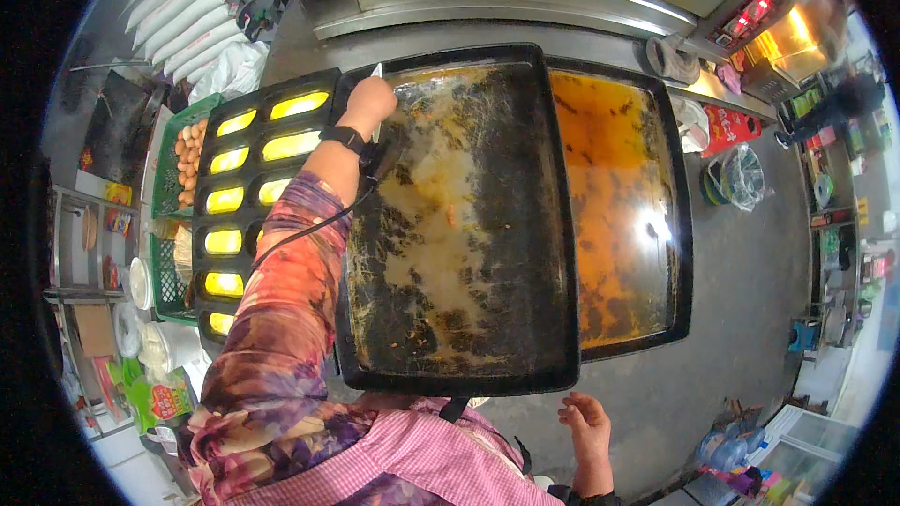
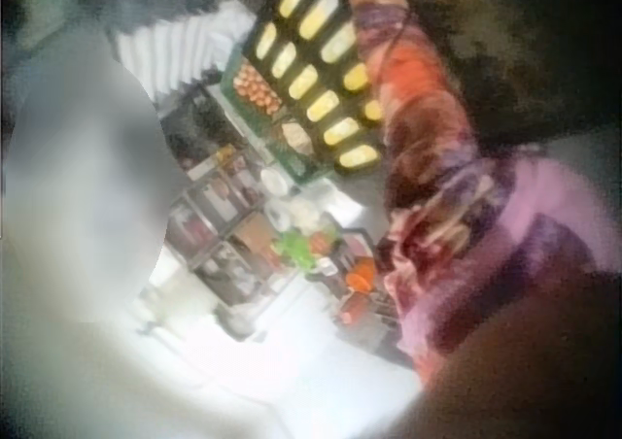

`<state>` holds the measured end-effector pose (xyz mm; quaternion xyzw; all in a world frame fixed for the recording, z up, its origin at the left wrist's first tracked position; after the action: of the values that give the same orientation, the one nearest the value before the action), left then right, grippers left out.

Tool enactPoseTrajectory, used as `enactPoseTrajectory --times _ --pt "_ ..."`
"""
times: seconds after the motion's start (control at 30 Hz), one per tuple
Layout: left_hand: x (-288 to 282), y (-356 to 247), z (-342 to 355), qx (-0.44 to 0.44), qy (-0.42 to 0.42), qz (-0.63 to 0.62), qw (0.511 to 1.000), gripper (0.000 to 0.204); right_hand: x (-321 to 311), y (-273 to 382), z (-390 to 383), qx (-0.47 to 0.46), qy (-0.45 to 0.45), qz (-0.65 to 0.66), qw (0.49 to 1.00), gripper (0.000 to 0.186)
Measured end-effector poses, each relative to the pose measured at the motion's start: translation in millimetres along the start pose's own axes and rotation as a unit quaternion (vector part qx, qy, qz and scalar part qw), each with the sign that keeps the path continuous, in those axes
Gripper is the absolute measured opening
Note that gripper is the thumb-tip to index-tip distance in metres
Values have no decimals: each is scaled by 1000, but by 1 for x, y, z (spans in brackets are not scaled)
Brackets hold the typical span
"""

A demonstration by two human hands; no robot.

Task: The person grills skewered orange food on a flat griddle, flips and moves the skewers with a spatula, then transfers them to a tray. The person also scrapes and wipes the griddle surface with a scraper and a paper towel.

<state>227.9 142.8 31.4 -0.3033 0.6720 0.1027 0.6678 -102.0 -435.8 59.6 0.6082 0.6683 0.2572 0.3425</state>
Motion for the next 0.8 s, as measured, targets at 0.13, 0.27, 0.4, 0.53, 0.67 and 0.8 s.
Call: enactPoseTrajectory --times 0.13,0.27,0.4,0.53,0.67,0.8 --pt "9 -46 -7 68 56 19 996 26 -7 -6 8 25 -16 -11 1000 24" --pt "18 -99 -25 116 13 -50 992 21 -15 -9 12 27 -26 -16 999 24" --pt "24 -134 -48 305 9 -1 952 19 -21 -11 14 2 -18 -33 999 23" --pt "4 -111 -35 316 -58 7 947 14 -33 -17 12 0 -45 -51 998 22" --pt "-6 -78 -8 287 -163 82 941 13 -39 -23 8 16 -61 -40 997 22" --pt "16 -102 1 353 -131 85 923 17 -38 -27 8 30 -65 -47 996 21"
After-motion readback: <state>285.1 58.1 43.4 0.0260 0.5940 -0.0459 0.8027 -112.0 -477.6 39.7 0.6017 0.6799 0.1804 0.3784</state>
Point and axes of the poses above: each hand's wrist, its own z-axis towards the middle knuckle, its own x-axis out of the palm, y = z × x, the point moved 3 cm from there along z, towards the middle knuckle, and after that the axes turned 4 degrees about -y, right-handed, at the moved point
